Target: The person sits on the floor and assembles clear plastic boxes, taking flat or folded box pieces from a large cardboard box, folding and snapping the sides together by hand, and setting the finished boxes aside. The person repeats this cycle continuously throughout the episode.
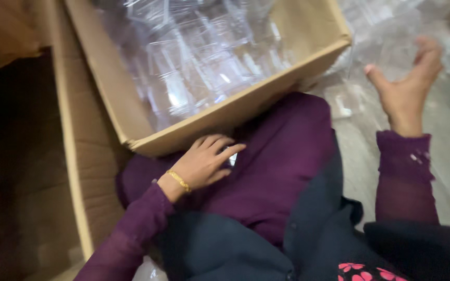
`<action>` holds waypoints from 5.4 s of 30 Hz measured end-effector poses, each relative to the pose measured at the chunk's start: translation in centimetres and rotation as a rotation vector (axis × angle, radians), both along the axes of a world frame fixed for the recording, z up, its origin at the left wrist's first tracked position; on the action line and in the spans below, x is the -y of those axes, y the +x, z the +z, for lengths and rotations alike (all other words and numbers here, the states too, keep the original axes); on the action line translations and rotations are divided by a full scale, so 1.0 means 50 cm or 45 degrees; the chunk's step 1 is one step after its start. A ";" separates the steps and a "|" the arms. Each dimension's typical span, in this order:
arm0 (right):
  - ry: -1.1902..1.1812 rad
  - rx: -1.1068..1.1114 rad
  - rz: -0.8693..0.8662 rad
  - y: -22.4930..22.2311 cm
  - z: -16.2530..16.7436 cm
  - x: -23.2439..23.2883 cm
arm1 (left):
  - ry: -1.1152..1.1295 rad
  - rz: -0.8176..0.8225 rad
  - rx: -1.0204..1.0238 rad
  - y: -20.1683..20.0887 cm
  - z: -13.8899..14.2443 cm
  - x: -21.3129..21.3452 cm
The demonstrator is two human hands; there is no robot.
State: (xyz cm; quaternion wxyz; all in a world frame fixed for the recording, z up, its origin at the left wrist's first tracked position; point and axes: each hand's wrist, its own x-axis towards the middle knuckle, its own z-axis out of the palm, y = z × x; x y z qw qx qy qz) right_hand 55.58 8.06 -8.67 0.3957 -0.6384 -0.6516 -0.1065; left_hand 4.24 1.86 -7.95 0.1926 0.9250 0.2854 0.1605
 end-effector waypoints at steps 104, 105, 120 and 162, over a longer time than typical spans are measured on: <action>-0.539 0.021 1.630 -0.682 0.284 -0.008 | 0.093 0.410 0.757 -0.148 0.173 -0.008; -0.541 0.026 1.626 -0.681 0.283 -0.009 | 0.086 0.416 0.755 -0.147 0.172 -0.007; -0.762 -0.096 1.578 -0.682 0.278 -0.018 | -0.020 0.431 0.822 -0.154 0.162 -0.011; -0.185 -0.476 1.518 -0.713 0.174 0.034 | -0.194 0.623 1.552 -0.119 0.175 -0.004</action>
